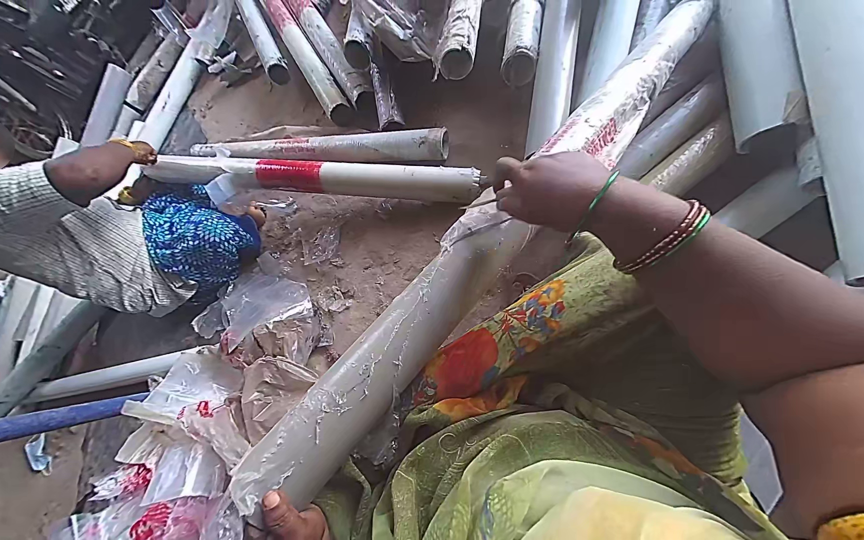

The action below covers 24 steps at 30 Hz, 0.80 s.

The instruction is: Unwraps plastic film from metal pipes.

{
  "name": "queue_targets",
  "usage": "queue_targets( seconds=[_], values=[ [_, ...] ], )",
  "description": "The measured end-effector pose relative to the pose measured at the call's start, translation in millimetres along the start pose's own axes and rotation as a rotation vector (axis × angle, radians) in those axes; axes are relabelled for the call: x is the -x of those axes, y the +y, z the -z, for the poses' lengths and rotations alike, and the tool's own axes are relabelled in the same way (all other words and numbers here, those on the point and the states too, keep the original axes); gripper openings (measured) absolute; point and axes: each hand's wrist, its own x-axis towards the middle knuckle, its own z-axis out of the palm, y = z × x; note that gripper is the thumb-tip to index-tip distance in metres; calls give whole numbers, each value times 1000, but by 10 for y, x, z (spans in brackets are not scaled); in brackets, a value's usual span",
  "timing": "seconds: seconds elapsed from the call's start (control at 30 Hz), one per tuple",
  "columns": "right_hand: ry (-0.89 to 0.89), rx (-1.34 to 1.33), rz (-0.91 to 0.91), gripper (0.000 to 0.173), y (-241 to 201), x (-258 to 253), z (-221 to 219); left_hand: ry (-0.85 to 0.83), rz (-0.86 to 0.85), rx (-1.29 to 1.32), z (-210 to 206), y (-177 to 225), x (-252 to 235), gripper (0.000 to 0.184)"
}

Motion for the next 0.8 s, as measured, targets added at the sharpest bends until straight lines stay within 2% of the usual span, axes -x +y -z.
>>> queue_targets(
  seconds=[0.13, 0.2, 0.33, 0.47, 0.6, 0.8],
  values=[
    [115, -456, 67, 26, 227, -14, 110, -16, -26, -19, 25, -25, -6, 15],
    [109, -516, 129, 28, 186, -39, 48, -17, -34, -21, 37, -44, -15, 16],
    [-6, -206, 183, 27, -83, -96, -131, -10, -8, -10, 0, 2, -18, 17],
    [22, 37, 241, 31, -307, -192, -345, -9, -1, -16, -9, 22, -16, 17],
    [80, 115, 344, 22, -371, -286, -420, -8, -7, -14, 4, -7, -14, 17],
    [-56, 180, 325, 18, -401, -452, -407, -20, -13, -3, 12, -18, -4, 18]
  ],
)
